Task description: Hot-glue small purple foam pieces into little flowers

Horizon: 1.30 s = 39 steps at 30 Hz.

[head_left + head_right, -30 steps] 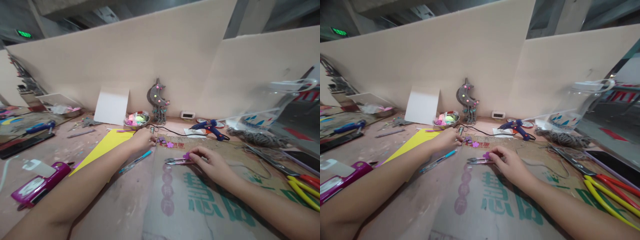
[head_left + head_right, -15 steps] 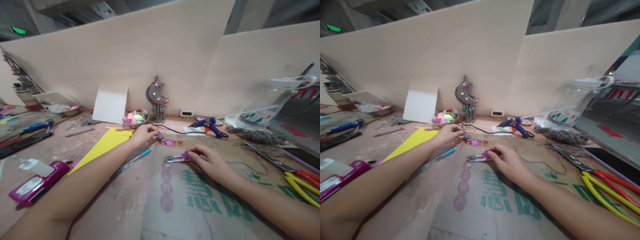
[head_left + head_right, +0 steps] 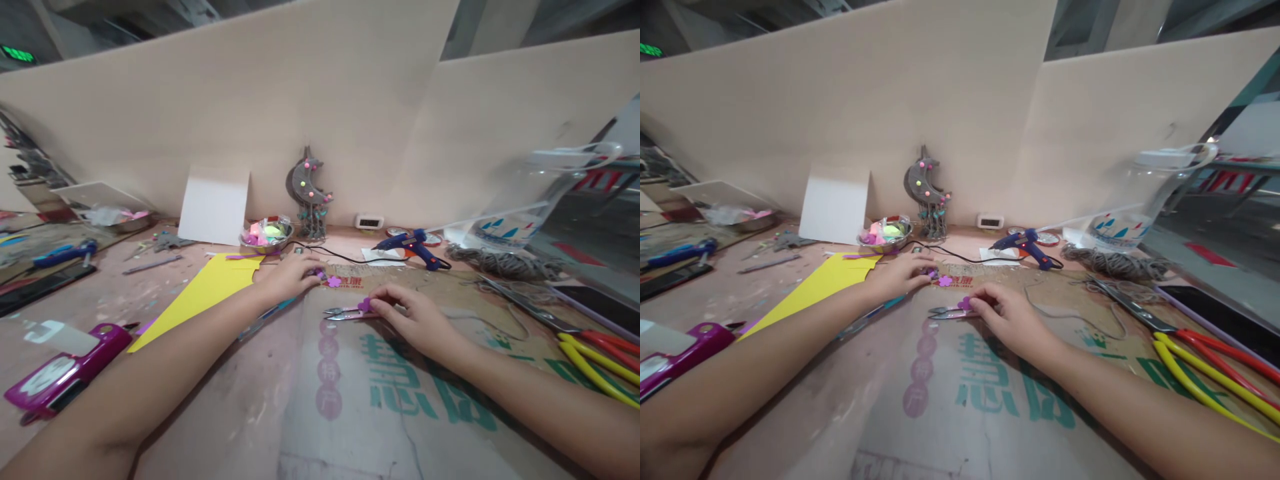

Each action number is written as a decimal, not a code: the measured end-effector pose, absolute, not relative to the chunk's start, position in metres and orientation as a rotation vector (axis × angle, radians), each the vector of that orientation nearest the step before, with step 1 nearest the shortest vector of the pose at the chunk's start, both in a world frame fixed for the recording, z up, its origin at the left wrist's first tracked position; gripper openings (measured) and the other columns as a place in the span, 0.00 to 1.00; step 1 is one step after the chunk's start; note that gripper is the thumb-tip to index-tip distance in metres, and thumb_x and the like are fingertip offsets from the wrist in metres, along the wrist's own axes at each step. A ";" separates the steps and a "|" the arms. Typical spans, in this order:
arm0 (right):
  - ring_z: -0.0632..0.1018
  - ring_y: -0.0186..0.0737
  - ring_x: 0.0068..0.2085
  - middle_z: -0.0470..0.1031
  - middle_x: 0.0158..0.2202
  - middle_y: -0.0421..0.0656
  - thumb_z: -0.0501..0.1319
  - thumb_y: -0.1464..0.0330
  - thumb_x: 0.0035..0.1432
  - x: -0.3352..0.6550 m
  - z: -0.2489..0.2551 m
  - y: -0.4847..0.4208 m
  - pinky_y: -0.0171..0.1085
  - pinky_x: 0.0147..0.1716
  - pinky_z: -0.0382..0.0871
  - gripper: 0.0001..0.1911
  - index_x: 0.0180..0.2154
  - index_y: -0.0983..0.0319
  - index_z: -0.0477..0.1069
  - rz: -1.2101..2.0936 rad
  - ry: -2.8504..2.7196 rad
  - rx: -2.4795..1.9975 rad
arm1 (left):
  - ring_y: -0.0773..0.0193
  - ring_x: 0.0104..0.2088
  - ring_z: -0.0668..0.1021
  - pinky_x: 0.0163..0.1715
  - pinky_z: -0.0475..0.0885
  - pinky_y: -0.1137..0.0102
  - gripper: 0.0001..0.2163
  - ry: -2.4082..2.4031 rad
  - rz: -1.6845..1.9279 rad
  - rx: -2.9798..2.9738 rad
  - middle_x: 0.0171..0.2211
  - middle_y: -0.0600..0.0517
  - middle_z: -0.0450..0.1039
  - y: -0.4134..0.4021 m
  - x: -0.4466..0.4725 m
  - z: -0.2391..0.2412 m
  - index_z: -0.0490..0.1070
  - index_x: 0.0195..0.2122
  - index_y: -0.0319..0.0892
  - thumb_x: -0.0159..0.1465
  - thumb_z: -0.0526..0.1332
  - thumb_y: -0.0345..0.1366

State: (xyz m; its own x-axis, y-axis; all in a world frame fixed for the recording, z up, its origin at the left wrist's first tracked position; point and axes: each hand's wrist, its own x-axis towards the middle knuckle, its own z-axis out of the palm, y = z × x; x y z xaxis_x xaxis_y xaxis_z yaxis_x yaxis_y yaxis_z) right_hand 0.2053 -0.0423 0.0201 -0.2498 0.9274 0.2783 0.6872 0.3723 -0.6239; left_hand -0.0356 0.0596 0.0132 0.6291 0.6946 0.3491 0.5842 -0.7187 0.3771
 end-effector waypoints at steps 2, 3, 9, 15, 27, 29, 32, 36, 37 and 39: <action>0.74 0.38 0.30 0.76 0.28 0.42 0.53 0.60 0.59 0.205 0.020 -0.043 0.35 0.29 0.65 0.14 0.32 0.61 0.73 0.504 -2.037 -1.392 | 0.59 0.49 0.72 0.51 0.63 0.65 0.12 1.057 0.649 2.678 0.46 0.50 0.74 0.056 -0.033 0.013 0.73 0.45 0.45 0.60 0.59 0.34; 0.74 0.38 0.30 0.76 0.29 0.42 0.53 0.60 0.59 0.206 0.020 -0.043 0.35 0.29 0.65 0.14 0.32 0.61 0.73 0.502 -2.043 -1.394 | 0.59 0.47 0.73 0.49 0.65 0.66 0.11 1.110 0.638 2.654 0.44 0.50 0.75 0.054 -0.032 0.013 0.74 0.44 0.45 0.60 0.60 0.34; 0.74 0.39 0.31 0.76 0.29 0.42 0.53 0.61 0.59 0.207 0.019 -0.042 0.36 0.31 0.66 0.13 0.32 0.60 0.73 0.513 -2.039 -1.379 | 0.58 0.43 0.74 0.42 0.67 0.68 0.12 1.373 0.782 2.480 0.42 0.49 0.75 0.055 -0.036 0.018 0.73 0.43 0.43 0.60 0.58 0.38; 0.75 0.39 0.32 0.76 0.30 0.42 0.53 0.61 0.59 0.207 0.019 -0.042 0.36 0.32 0.66 0.13 0.33 0.60 0.72 0.522 -2.059 -1.386 | 0.61 0.33 0.76 0.34 0.68 0.71 0.10 1.449 0.733 2.311 0.34 0.51 0.77 0.060 -0.041 0.017 0.75 0.36 0.43 0.58 0.59 0.40; 0.74 0.40 0.32 0.76 0.30 0.43 0.53 0.61 0.60 0.207 0.019 -0.043 0.37 0.32 0.66 0.13 0.32 0.60 0.72 0.495 -2.084 -1.362 | 0.65 0.27 0.75 0.27 0.68 0.73 0.13 1.313 0.665 2.170 0.30 0.51 0.77 0.058 -0.035 0.013 0.75 0.38 0.40 0.59 0.56 0.42; 0.74 0.39 0.33 0.76 0.30 0.42 0.53 0.61 0.60 0.207 0.019 -0.043 0.37 0.33 0.66 0.13 0.32 0.60 0.72 0.507 -2.083 -1.360 | 0.65 0.26 0.75 0.26 0.67 0.73 0.13 1.323 0.670 2.167 0.28 0.51 0.77 0.059 -0.036 0.012 0.75 0.38 0.40 0.60 0.55 0.41; 0.74 0.39 0.33 0.76 0.30 0.42 0.52 0.61 0.60 0.207 0.020 -0.043 0.37 0.33 0.66 0.13 0.32 0.60 0.72 0.511 -2.086 -1.358 | 0.65 0.28 0.75 0.29 0.68 0.73 0.11 1.351 0.690 2.196 0.29 0.52 0.77 0.060 -0.037 0.012 0.75 0.37 0.40 0.59 0.56 0.39; 0.74 0.40 0.33 0.76 0.30 0.42 0.52 0.61 0.60 0.207 0.020 -0.043 0.37 0.33 0.66 0.13 0.32 0.60 0.72 0.498 -2.090 -1.360 | 0.64 0.32 0.75 0.33 0.68 0.72 0.07 1.367 0.683 2.271 0.31 0.52 0.76 0.060 -0.039 0.016 0.76 0.32 0.43 0.55 0.60 0.37; 0.74 0.40 0.33 0.76 0.30 0.42 0.52 0.61 0.60 0.207 0.020 -0.043 0.37 0.33 0.66 0.13 0.32 0.60 0.72 0.501 -2.090 -1.364 | 0.63 0.33 0.75 0.34 0.68 0.72 0.06 1.368 0.678 2.291 0.31 0.52 0.76 0.059 -0.039 0.016 0.76 0.30 0.43 0.54 0.61 0.37; 0.74 0.40 0.33 0.76 0.31 0.42 0.53 0.61 0.60 0.206 0.020 -0.043 0.37 0.34 0.66 0.13 0.32 0.60 0.72 0.510 -2.088 -1.375 | 0.62 0.34 0.75 0.35 0.67 0.71 0.05 1.368 0.674 2.324 0.31 0.52 0.76 0.058 -0.039 0.017 0.76 0.29 0.43 0.54 0.61 0.36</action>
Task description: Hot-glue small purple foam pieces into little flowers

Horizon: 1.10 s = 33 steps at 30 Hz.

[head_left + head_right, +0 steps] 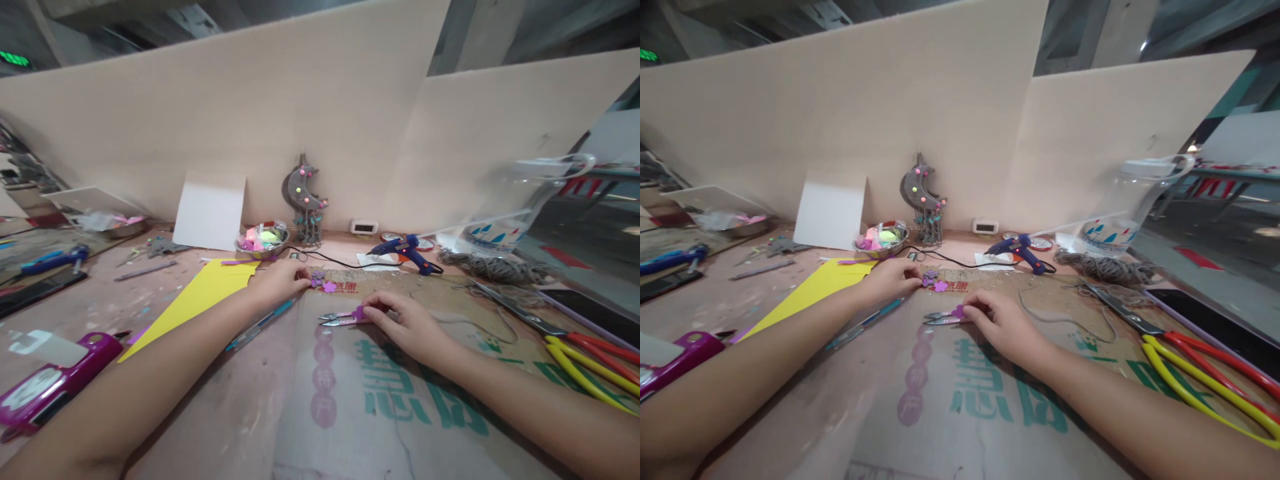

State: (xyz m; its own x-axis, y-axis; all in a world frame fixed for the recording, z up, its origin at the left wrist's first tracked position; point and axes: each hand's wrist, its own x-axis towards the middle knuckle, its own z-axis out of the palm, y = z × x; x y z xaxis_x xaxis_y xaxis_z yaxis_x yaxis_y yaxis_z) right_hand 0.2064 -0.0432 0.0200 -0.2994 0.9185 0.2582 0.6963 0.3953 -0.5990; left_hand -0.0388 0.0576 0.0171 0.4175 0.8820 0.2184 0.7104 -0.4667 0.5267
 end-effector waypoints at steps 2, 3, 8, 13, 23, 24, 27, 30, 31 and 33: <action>0.74 0.40 0.33 0.76 0.31 0.42 0.53 0.61 0.59 0.206 0.021 -0.043 0.37 0.34 0.66 0.13 0.32 0.60 0.72 0.517 -2.085 -1.386 | 0.62 0.35 0.75 0.36 0.67 0.71 0.05 1.362 0.680 2.377 0.32 0.52 0.76 0.055 -0.038 0.019 0.76 0.30 0.44 0.54 0.60 0.34; 0.74 0.40 0.33 0.76 0.31 0.42 0.53 0.62 0.59 0.206 0.021 -0.044 0.37 0.34 0.66 0.13 0.32 0.60 0.72 0.520 -2.082 -1.389 | 0.61 0.36 0.75 0.37 0.67 0.71 0.06 1.356 0.690 2.418 0.34 0.52 0.76 0.054 -0.037 0.020 0.76 0.31 0.44 0.55 0.59 0.34; 0.75 0.40 0.33 0.77 0.30 0.42 0.53 0.63 0.59 0.205 0.024 -0.045 0.37 0.34 0.67 0.12 0.31 0.60 0.72 0.531 -2.020 -1.362 | 0.62 0.37 0.75 0.37 0.67 0.72 0.10 1.302 0.739 2.380 0.36 0.52 0.77 0.037 -0.025 0.042 0.76 0.36 0.44 0.60 0.56 0.38; 0.76 0.41 0.34 0.77 0.32 0.43 0.53 0.64 0.59 0.206 0.023 -0.045 0.38 0.35 0.68 0.12 0.32 0.60 0.72 0.504 -1.965 -1.333 | 0.63 0.34 0.76 0.32 0.68 0.73 0.15 1.047 0.705 2.155 0.33 0.52 0.77 0.002 0.002 0.048 0.76 0.37 0.41 0.62 0.53 0.44; 0.75 0.37 0.30 0.76 0.28 0.41 0.56 0.63 0.58 0.208 0.018 -0.043 0.35 0.31 0.67 0.10 0.30 0.61 0.70 0.569 -1.973 -1.336 | 0.65 0.36 0.75 0.38 0.67 0.72 0.10 0.894 0.876 2.221 0.34 0.52 0.76 -0.021 0.018 0.016 0.75 0.35 0.44 0.63 0.55 0.39; 0.75 0.37 0.30 0.76 0.28 0.40 0.56 0.63 0.58 0.208 0.017 -0.043 0.35 0.31 0.67 0.10 0.30 0.61 0.70 0.576 -1.977 -1.334 | 0.65 0.36 0.75 0.38 0.67 0.72 0.09 0.895 0.875 2.232 0.34 0.52 0.76 -0.021 0.017 0.016 0.74 0.35 0.44 0.63 0.55 0.39; 0.74 0.37 0.31 0.76 0.28 0.40 0.56 0.63 0.58 0.208 0.017 -0.043 0.35 0.31 0.66 0.10 0.30 0.61 0.70 0.589 -2.010 -1.321 | 0.65 0.35 0.75 0.37 0.67 0.72 0.09 0.901 0.866 2.271 0.32 0.52 0.76 -0.020 0.018 0.016 0.73 0.32 0.43 0.63 0.55 0.37; 0.74 0.37 0.32 0.76 0.28 0.40 0.56 0.63 0.58 0.208 0.017 -0.044 0.34 0.32 0.65 0.10 0.30 0.61 0.71 0.562 -2.040 -1.313 | 0.66 0.35 0.74 0.37 0.66 0.72 0.09 0.899 0.854 2.293 0.32 0.52 0.75 -0.020 0.018 0.014 0.73 0.32 0.42 0.63 0.55 0.37; 0.74 0.37 0.32 0.75 0.28 0.40 0.56 0.63 0.58 0.208 0.017 -0.044 0.34 0.33 0.65 0.10 0.30 0.61 0.71 0.553 -2.047 -1.311 | 0.66 0.35 0.74 0.37 0.66 0.72 0.09 0.894 0.851 2.294 0.32 0.52 0.75 -0.020 0.018 0.013 0.73 0.32 0.42 0.63 0.55 0.37; 0.74 0.37 0.32 0.75 0.28 0.40 0.55 0.62 0.59 0.209 0.017 -0.044 0.34 0.32 0.64 0.11 0.30 0.61 0.71 0.548 -2.062 -1.301 | 0.66 0.35 0.75 0.37 0.66 0.72 0.09 0.879 0.839 2.288 0.33 0.52 0.75 -0.020 0.018 0.013 0.73 0.33 0.42 0.63 0.55 0.37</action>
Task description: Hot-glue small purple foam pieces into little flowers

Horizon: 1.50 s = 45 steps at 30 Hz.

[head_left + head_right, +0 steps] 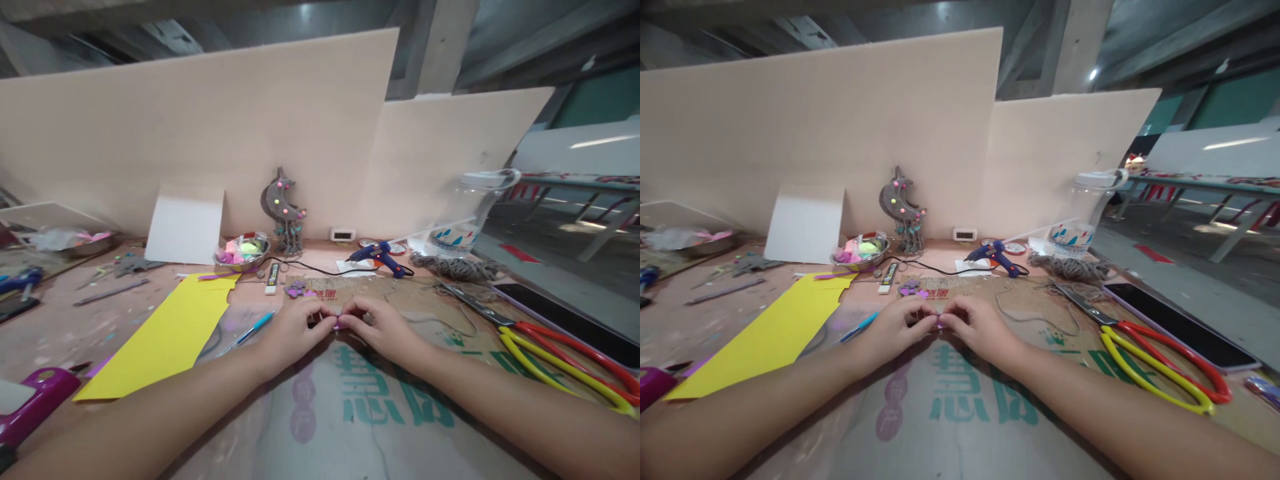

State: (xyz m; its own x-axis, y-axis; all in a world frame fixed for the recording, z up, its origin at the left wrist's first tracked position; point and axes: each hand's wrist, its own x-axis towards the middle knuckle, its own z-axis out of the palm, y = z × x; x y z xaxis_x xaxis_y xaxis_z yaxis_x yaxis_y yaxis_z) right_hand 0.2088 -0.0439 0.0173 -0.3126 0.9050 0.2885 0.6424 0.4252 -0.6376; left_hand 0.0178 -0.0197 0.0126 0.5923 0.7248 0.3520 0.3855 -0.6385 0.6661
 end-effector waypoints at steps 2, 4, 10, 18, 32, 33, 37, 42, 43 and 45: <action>0.73 0.36 0.30 0.74 0.27 0.40 0.53 0.62 0.61 0.210 0.017 -0.044 0.33 0.30 0.63 0.14 0.29 0.61 0.71 0.531 -2.072 -1.288 | 0.66 0.35 0.74 0.37 0.66 0.72 0.09 0.869 0.848 2.279 0.33 0.52 0.75 -0.020 0.018 0.012 0.73 0.32 0.42 0.62 0.55 0.37; 0.72 0.36 0.29 0.72 0.25 0.40 0.51 0.61 0.62 0.211 0.017 -0.043 0.33 0.29 0.63 0.16 0.28 0.61 0.69 0.493 -2.040 -1.284 | 0.66 0.34 0.74 0.36 0.66 0.72 0.08 0.872 0.872 2.278 0.32 0.52 0.75 -0.021 0.018 0.013 0.72 0.31 0.41 0.62 0.55 0.35; 0.74 0.37 0.31 0.75 0.28 0.41 0.54 0.61 0.59 0.210 0.018 -0.043 0.34 0.31 0.66 0.12 0.32 0.61 0.70 0.595 -1.930 -1.272 | 0.66 0.32 0.74 0.34 0.66 0.73 0.08 0.901 0.886 2.258 0.30 0.52 0.74 -0.019 0.019 0.011 0.71 0.31 0.40 0.62 0.54 0.35; 0.72 0.36 0.28 0.73 0.25 0.40 0.53 0.63 0.59 0.208 0.019 -0.044 0.34 0.29 0.65 0.12 0.29 0.61 0.68 0.582 -1.892 -1.287 | 0.64 0.34 0.74 0.34 0.67 0.71 0.10 0.925 0.831 2.281 0.33 0.51 0.74 -0.019 0.017 0.011 0.72 0.34 0.41 0.62 0.56 0.41; 0.72 0.35 0.28 0.72 0.26 0.40 0.54 0.63 0.59 0.209 0.018 -0.043 0.34 0.29 0.64 0.11 0.29 0.62 0.68 0.533 -1.891 -1.290 | 0.59 0.42 0.72 0.43 0.65 0.64 0.10 1.000 0.829 2.664 0.37 0.49 0.73 -0.014 0.015 0.003 0.73 0.36 0.42 0.57 0.54 0.25; 0.72 0.36 0.29 0.73 0.26 0.40 0.55 0.63 0.59 0.209 0.017 -0.043 0.34 0.30 0.65 0.11 0.29 0.62 0.68 0.531 -1.896 -1.296 | 0.59 0.42 0.71 0.44 0.65 0.64 0.10 0.984 0.857 2.655 0.38 0.49 0.73 -0.014 0.015 0.004 0.73 0.36 0.42 0.57 0.54 0.25; 0.73 0.36 0.29 0.74 0.27 0.40 0.57 0.62 0.57 0.209 0.016 -0.043 0.34 0.30 0.65 0.11 0.29 0.61 0.71 0.536 -1.926 -1.295 | 0.60 0.42 0.71 0.43 0.64 0.65 0.07 0.880 0.916 2.622 0.38 0.48 0.73 -0.020 0.016 0.009 0.72 0.37 0.42 0.62 0.56 0.35; 0.75 0.38 0.33 0.76 0.29 0.41 0.58 0.64 0.57 0.209 0.016 -0.045 0.35 0.35 0.66 0.10 0.29 0.61 0.73 0.471 -2.006 -1.229 | 0.63 0.38 0.72 0.40 0.64 0.67 0.11 0.853 0.903 2.568 0.34 0.50 0.74 -0.022 0.017 0.011 0.72 0.32 0.41 0.65 0.54 0.39; 0.75 0.38 0.33 0.76 0.29 0.41 0.57 0.64 0.58 0.209 0.015 -0.046 0.35 0.35 0.66 0.10 0.29 0.61 0.73 0.459 -2.019 -1.217 | 0.63 0.37 0.72 0.39 0.64 0.68 0.11 0.873 0.908 2.537 0.33 0.51 0.74 -0.021 0.017 0.011 0.72 0.31 0.41 0.64 0.54 0.39; 0.74 0.37 0.31 0.75 0.27 0.41 0.54 0.63 0.60 0.208 0.016 -0.047 0.34 0.33 0.66 0.13 0.29 0.61 0.73 0.455 -2.028 -1.214 | 0.63 0.35 0.72 0.37 0.64 0.68 0.11 0.915 0.924 2.465 0.31 0.51 0.73 -0.019 0.017 0.011 0.72 0.31 0.41 0.64 0.54 0.40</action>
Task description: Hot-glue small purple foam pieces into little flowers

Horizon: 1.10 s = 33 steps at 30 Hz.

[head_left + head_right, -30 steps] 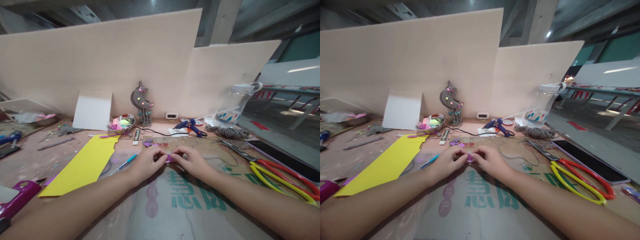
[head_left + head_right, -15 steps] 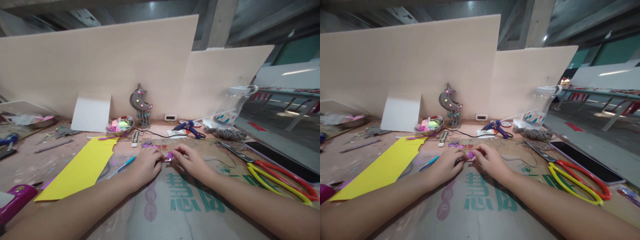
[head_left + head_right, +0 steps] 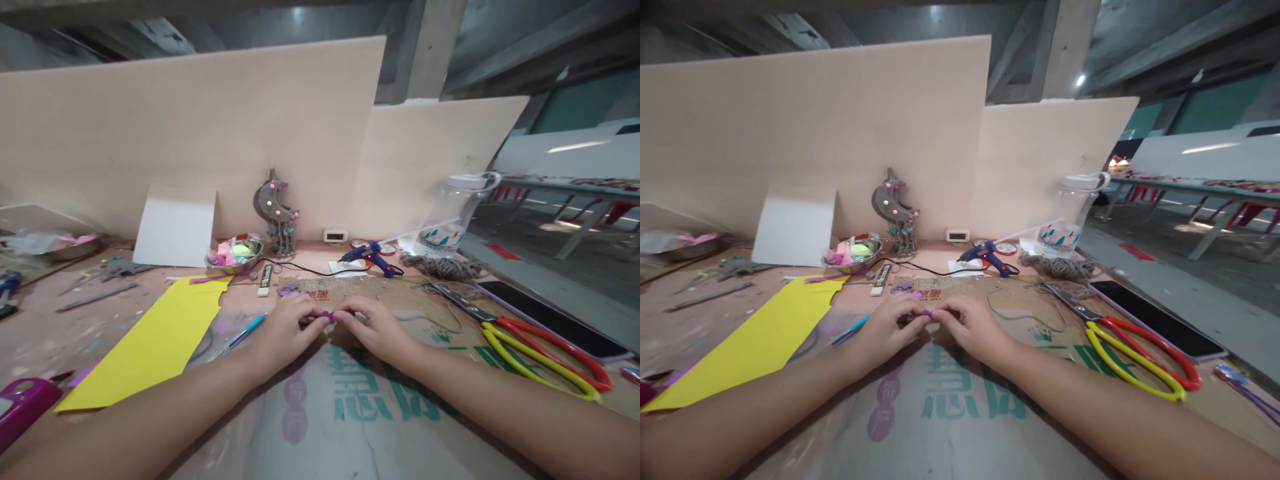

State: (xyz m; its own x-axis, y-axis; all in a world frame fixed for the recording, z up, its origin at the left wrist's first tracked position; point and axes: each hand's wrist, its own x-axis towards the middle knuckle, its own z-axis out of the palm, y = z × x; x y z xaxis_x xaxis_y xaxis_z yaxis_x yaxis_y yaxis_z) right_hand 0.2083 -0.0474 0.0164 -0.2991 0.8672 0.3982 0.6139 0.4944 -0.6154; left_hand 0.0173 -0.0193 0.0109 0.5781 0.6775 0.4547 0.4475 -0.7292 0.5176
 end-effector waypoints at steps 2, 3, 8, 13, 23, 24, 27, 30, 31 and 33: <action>0.74 0.37 0.30 0.75 0.27 0.42 0.53 0.63 0.60 0.208 0.020 -0.048 0.34 0.31 0.66 0.13 0.30 0.62 0.72 0.456 -2.003 -1.234 | 0.64 0.34 0.72 0.35 0.65 0.69 0.11 0.935 0.932 2.398 0.30 0.51 0.73 -0.018 0.017 0.011 0.72 0.31 0.41 0.64 0.54 0.41; 0.74 0.37 0.30 0.75 0.27 0.42 0.53 0.64 0.60 0.208 0.024 -0.047 0.34 0.31 0.66 0.13 0.31 0.62 0.72 0.446 -1.979 -1.253 | 0.64 0.33 0.73 0.35 0.65 0.69 0.12 0.933 0.935 2.371 0.30 0.51 0.73 -0.017 0.017 0.011 0.72 0.32 0.41 0.64 0.53 0.40; 0.75 0.39 0.34 0.77 0.32 0.43 0.54 0.64 0.58 0.234 0.055 -0.031 0.35 0.33 0.66 0.11 0.33 0.62 0.73 0.300 -2.051 -1.373 | 0.63 0.36 0.74 0.38 0.66 0.70 0.12 0.917 0.941 2.309 0.34 0.51 0.75 -0.017 0.015 0.011 0.74 0.35 0.42 0.66 0.51 0.37; 0.76 0.42 0.33 0.78 0.32 0.42 0.56 0.64 0.54 0.294 0.077 -0.007 0.37 0.33 0.65 0.11 0.35 0.57 0.76 0.166 -2.283 -1.644 | 0.64 0.38 0.75 0.40 0.67 0.72 0.11 0.920 0.915 2.240 0.36 0.52 0.77 -0.014 0.015 0.010 0.75 0.36 0.43 0.65 0.53 0.36; 0.74 0.40 0.29 0.77 0.29 0.41 0.60 0.64 0.49 0.317 0.047 0.007 0.34 0.28 0.61 0.16 0.42 0.54 0.76 0.132 -2.376 -1.812 | 0.66 0.29 0.72 0.31 0.64 0.73 0.14 0.958 0.918 2.208 0.26 0.54 0.72 -0.014 0.015 0.011 0.71 0.28 0.40 0.65 0.51 0.40; 0.75 0.40 0.30 0.77 0.29 0.41 0.59 0.65 0.50 0.315 0.043 0.007 0.34 0.29 0.61 0.13 0.38 0.55 0.77 0.128 -2.371 -1.785 | 0.66 0.29 0.72 0.31 0.63 0.73 0.15 0.954 0.928 2.213 0.26 0.54 0.71 -0.014 0.015 0.011 0.70 0.27 0.39 0.65 0.50 0.40; 0.74 0.41 0.31 0.76 0.28 0.41 0.57 0.67 0.51 0.310 0.034 0.009 0.35 0.30 0.60 0.07 0.28 0.57 0.74 0.100 -2.341 -1.740 | 0.67 0.29 0.71 0.30 0.63 0.73 0.14 0.952 0.924 2.202 0.25 0.54 0.68 -0.014 0.014 0.011 0.67 0.25 0.39 0.65 0.49 0.38; 0.73 0.40 0.30 0.74 0.26 0.41 0.56 0.69 0.53 0.306 0.032 0.010 0.35 0.30 0.61 0.06 0.28 0.59 0.70 0.099 -2.301 -1.689 | 0.67 0.28 0.69 0.28 0.61 0.74 0.15 0.960 0.923 2.188 0.23 0.55 0.64 -0.012 0.014 0.010 0.64 0.23 0.39 0.65 0.49 0.38; 0.73 0.40 0.30 0.74 0.26 0.41 0.54 0.69 0.54 0.304 0.032 0.009 0.35 0.30 0.61 0.06 0.29 0.59 0.69 0.115 -2.289 -1.671 | 0.68 0.27 0.68 0.28 0.61 0.74 0.15 0.958 0.932 2.185 0.22 0.55 0.63 -0.012 0.014 0.010 0.64 0.22 0.39 0.65 0.49 0.38; 0.74 0.39 0.30 0.75 0.27 0.41 0.51 0.68 0.56 0.297 0.036 0.007 0.35 0.31 0.64 0.07 0.32 0.59 0.67 0.162 -2.271 -1.626 | 0.68 0.26 0.67 0.27 0.60 0.74 0.16 0.945 0.946 2.183 0.21 0.55 0.62 -0.011 0.014 0.010 0.64 0.22 0.39 0.64 0.49 0.38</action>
State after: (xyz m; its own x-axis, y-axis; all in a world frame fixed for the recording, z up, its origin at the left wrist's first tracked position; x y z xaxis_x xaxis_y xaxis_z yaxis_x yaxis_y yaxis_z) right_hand 0.2965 0.0066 0.0361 -0.2855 0.9355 0.2083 0.8963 0.3376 -0.2875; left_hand 0.0143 -0.0109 0.0103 0.4993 0.7809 0.3754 0.3753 -0.5854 0.7186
